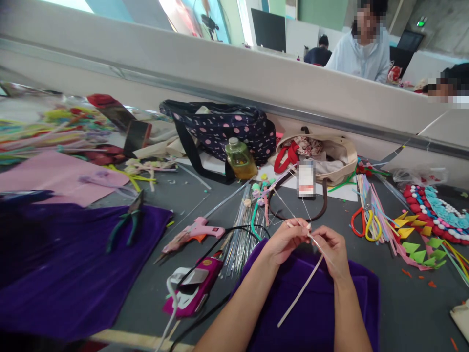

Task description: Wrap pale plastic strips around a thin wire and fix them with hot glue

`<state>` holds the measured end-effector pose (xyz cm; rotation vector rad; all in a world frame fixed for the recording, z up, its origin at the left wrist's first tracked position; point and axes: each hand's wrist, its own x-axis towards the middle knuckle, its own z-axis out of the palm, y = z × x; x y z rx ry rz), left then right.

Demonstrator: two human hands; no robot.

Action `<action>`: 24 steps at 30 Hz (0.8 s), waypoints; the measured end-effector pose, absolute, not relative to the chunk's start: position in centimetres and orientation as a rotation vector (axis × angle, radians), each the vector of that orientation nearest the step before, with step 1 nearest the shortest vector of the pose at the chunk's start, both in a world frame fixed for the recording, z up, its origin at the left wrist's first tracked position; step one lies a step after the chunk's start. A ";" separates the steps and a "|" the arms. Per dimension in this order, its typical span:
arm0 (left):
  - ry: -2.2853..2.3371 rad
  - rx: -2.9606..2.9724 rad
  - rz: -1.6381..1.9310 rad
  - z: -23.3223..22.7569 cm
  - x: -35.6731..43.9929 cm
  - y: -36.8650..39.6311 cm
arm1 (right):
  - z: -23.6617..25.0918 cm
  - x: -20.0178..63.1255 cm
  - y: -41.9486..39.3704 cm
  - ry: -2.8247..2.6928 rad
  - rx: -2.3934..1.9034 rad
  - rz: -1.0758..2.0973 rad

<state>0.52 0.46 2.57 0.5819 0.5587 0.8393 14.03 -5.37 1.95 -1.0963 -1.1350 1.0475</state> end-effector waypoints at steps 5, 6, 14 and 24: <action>0.552 0.698 0.760 2.8 0.0 0.6 | 1.7 14.6 -5.4 -1.139 -1.061 1.217; 0.549 0.722 0.750 2.9 -0.1 0.6 | 1.8 14.7 -5.4 -1.150 -1.068 1.218; 0.607 0.833 0.790 3.6 -0.1 0.4 | 1.9 14.8 -5.3 -1.116 -1.183 1.177; 0.679 0.837 0.958 3.2 0.6 0.3 | 1.3 13.8 -4.8 -1.067 -1.291 0.927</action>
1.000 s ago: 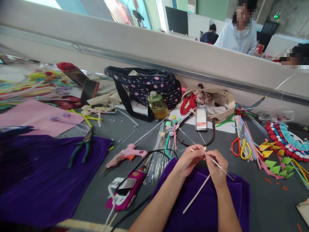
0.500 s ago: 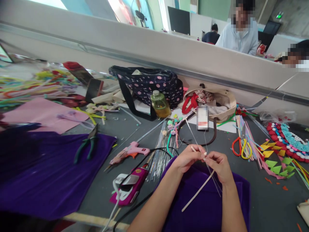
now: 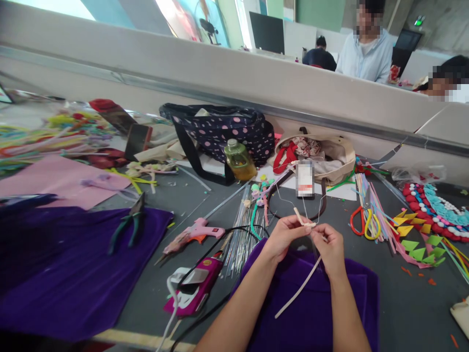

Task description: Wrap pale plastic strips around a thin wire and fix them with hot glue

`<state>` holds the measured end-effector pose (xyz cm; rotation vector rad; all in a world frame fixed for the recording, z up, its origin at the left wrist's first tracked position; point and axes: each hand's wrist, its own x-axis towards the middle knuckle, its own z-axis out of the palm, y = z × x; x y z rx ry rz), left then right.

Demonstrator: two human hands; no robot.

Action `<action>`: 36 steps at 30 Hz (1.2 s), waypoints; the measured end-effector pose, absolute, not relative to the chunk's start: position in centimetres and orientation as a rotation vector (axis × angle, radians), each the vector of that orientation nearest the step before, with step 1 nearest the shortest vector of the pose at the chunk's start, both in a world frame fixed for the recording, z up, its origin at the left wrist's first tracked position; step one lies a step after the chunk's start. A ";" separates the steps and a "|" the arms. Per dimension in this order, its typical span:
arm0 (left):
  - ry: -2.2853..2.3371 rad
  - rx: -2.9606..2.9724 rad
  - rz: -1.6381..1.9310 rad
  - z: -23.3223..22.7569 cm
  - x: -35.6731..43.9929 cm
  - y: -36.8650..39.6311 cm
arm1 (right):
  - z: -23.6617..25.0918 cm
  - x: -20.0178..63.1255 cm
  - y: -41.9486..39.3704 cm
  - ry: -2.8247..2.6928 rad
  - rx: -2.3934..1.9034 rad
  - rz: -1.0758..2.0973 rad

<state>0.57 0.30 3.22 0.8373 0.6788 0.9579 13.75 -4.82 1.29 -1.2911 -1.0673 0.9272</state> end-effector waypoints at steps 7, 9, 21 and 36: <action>0.841 0.951 1.122 3.3 1.1 0.0 | 1.5 13.1 -5.2 -1.238 -1.457 0.579; 0.887 0.988 1.176 3.1 1.3 -0.1 | 1.4 12.9 -5.4 -1.317 -1.467 0.421; 0.921 1.125 1.266 2.2 1.5 0.1 | 1.2 12.4 -5.2 -1.175 -1.445 0.574; 0.643 0.820 1.084 2.8 1.0 0.5 | 2.0 16.4 -5.9 -0.839 -1.083 1.301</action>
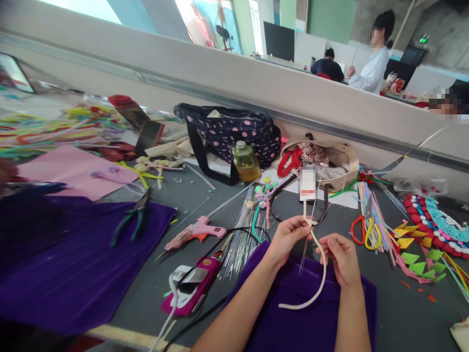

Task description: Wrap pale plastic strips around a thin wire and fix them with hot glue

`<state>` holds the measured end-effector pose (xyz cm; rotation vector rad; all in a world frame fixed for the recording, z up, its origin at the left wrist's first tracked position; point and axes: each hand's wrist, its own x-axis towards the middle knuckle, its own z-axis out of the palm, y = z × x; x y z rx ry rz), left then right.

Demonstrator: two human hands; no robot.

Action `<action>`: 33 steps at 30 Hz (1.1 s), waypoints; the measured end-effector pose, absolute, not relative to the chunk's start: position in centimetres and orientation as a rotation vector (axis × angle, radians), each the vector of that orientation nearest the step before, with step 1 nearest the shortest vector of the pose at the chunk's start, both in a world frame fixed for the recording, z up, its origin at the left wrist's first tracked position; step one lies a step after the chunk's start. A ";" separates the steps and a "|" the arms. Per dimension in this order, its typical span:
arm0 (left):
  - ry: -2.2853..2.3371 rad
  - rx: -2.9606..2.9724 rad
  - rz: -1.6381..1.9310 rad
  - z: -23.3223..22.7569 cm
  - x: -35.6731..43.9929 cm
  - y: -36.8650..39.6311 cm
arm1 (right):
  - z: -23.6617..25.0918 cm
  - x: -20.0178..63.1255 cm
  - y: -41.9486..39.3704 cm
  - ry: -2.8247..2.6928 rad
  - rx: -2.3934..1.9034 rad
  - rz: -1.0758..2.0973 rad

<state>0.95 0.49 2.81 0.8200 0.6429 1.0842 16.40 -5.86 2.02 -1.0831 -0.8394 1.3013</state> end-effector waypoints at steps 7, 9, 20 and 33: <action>0.518 0.673 0.931 2.3 1.8 0.0 | 1.1 15.3 -4.6 -0.734 -1.062 1.160; 0.514 0.669 0.915 2.0 2.1 -0.2 | 0.7 14.9 -4.3 -0.771 -1.093 1.108; 0.526 0.628 0.874 1.1 3.0 -0.5 | 1.8 14.2 -4.5 -0.881 -1.270 0.843; 0.589 0.607 0.876 0.3 3.2 -0.5 | 0.1 14.3 -3.9 -0.717 -1.090 1.083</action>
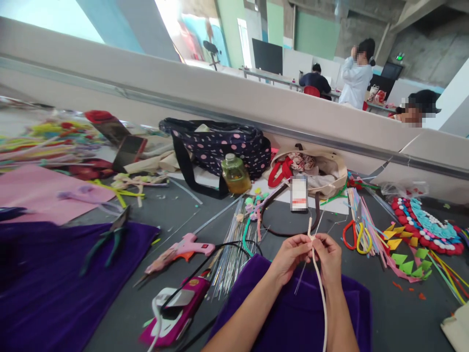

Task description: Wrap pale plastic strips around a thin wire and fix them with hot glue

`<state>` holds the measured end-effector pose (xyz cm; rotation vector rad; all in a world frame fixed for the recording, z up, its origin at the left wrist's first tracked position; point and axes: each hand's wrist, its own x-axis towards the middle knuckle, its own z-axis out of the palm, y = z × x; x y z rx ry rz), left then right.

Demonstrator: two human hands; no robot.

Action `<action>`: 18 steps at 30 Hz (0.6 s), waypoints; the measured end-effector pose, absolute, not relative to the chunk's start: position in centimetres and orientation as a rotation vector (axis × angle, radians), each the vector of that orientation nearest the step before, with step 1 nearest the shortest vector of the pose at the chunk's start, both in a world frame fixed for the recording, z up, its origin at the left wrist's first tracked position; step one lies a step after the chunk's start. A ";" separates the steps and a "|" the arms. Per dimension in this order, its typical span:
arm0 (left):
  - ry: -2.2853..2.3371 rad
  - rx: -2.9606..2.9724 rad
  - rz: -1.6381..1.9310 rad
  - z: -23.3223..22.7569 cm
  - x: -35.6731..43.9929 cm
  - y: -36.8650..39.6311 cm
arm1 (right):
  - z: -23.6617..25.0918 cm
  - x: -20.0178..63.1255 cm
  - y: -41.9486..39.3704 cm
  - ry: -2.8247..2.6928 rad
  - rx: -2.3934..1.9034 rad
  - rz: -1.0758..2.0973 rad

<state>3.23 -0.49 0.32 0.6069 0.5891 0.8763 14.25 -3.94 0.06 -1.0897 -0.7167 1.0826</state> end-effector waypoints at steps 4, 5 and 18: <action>0.611 0.634 0.852 0.0 3.4 -0.5 | -0.5 14.7 -3.8 -0.771 -1.167 1.010; 0.618 0.642 0.848 0.0 3.4 -0.5 | -0.6 14.8 -3.8 -0.780 -1.192 0.991; 0.854 1.138 1.042 0.0 4.2 -1.3 | -0.4 15.5 -3.7 -0.784 -1.318 0.933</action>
